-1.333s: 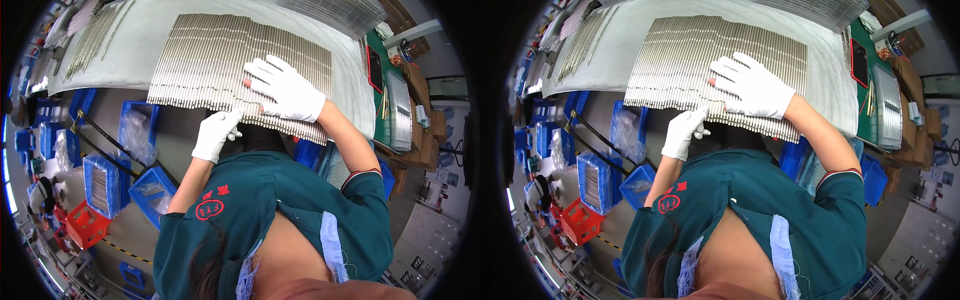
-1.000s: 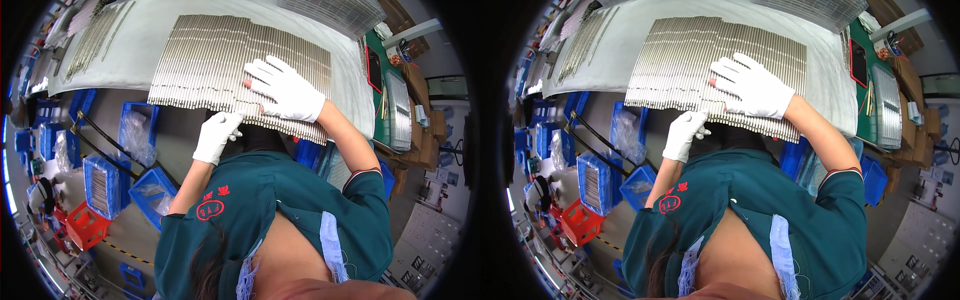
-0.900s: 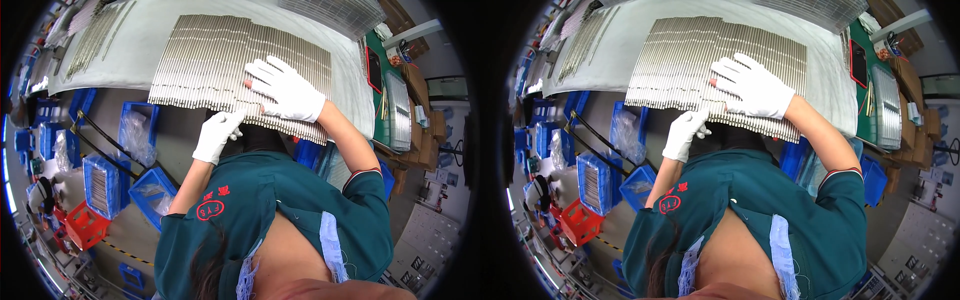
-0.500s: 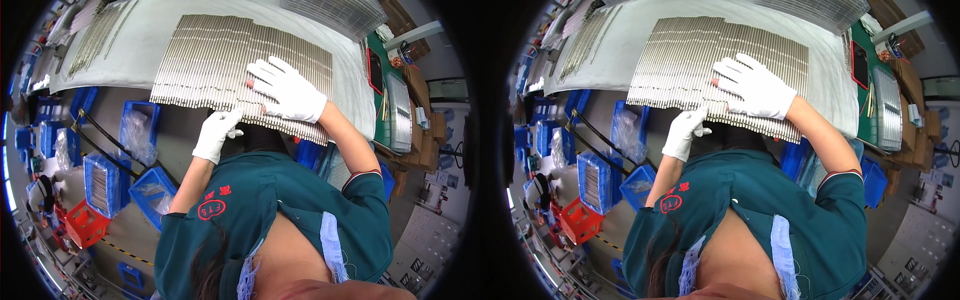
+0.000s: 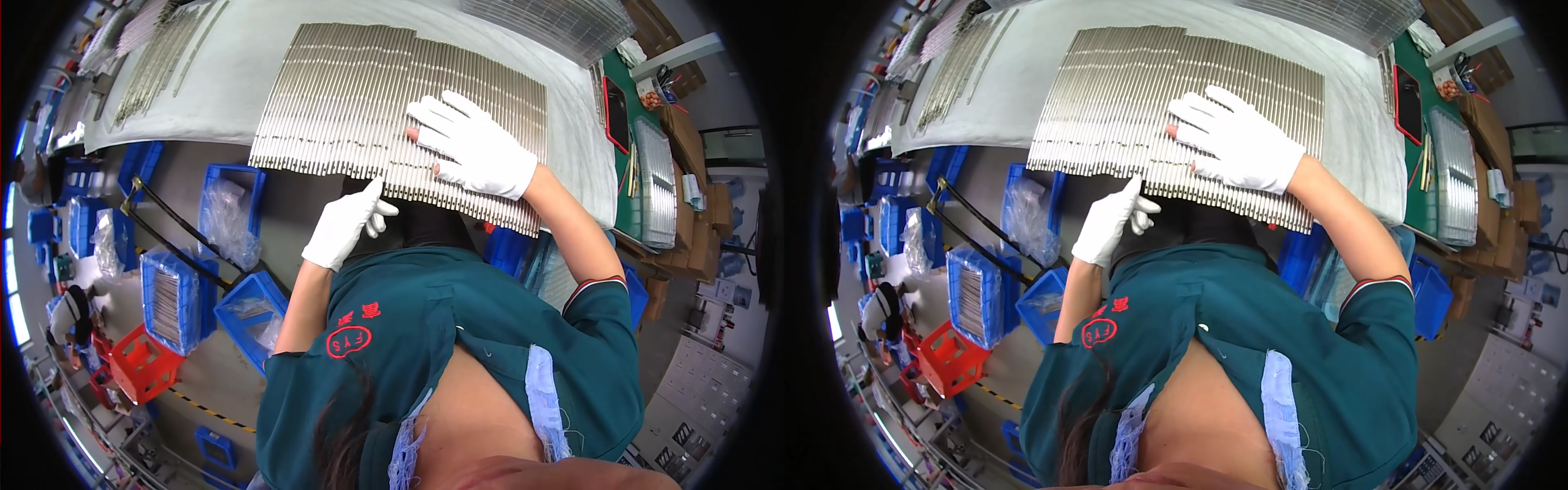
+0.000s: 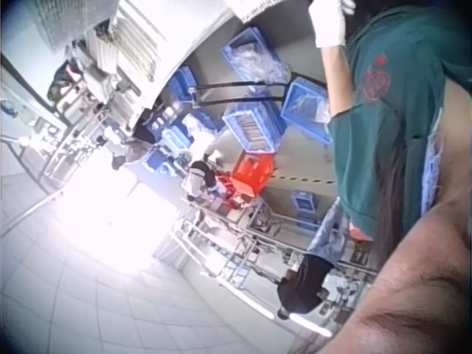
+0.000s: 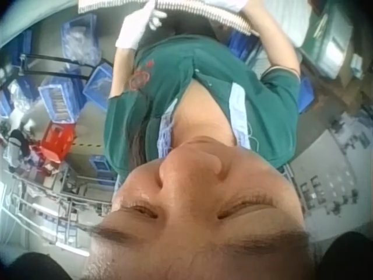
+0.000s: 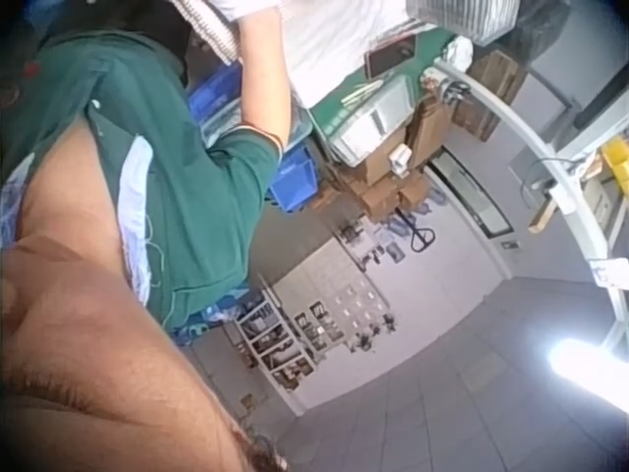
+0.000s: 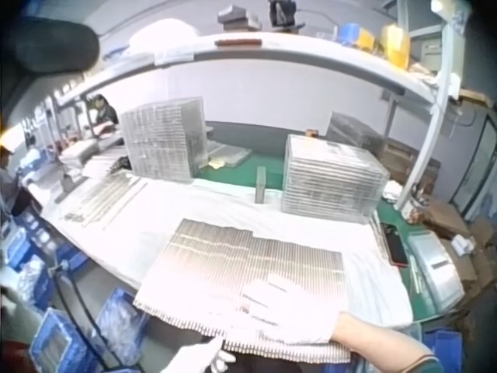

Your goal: Sorting and arranging thin metal rods on a workbench in an industrial setting.

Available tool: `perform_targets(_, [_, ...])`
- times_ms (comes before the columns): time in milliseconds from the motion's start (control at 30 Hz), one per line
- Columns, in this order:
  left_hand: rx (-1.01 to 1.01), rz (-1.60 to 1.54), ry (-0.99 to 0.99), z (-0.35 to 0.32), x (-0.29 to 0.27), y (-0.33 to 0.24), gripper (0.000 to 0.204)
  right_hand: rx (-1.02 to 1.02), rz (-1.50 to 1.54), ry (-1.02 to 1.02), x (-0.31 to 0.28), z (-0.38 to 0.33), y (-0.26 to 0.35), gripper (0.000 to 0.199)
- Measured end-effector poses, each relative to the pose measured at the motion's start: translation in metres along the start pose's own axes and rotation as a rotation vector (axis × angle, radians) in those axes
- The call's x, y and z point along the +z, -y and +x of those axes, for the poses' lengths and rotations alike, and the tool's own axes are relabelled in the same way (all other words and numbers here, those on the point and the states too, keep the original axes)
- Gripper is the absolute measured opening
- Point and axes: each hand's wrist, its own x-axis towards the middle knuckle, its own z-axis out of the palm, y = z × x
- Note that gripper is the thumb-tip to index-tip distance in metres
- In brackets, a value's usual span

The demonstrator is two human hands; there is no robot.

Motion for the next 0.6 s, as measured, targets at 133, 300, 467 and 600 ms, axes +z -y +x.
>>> perform_targets(133, [0.124, 0.002, 0.119, -0.008, 0.011, -0.004, 0.054, 0.011, 0.083, -0.065, 0.001, -0.004, -0.01, 0.052])
perform_targets(300, [0.213, 0.022, 0.151, 0.002, 0.012, -0.001, 0.051, 0.074, 0.148, -0.356, -0.011, -0.015, -0.026, 0.046])
perform_targets(467, [0.192, 0.118, 0.243, -0.004, 0.008, -0.003, 0.042, 0.306, 0.116, -0.403, -0.025, -0.047, -0.031, 0.048])
perform_targets(600, [0.228, 0.165, 0.348, -0.005, 0.011, -0.003, 0.027, 0.493, 0.268, -0.475, -0.024, -0.066, -0.032, 0.051])
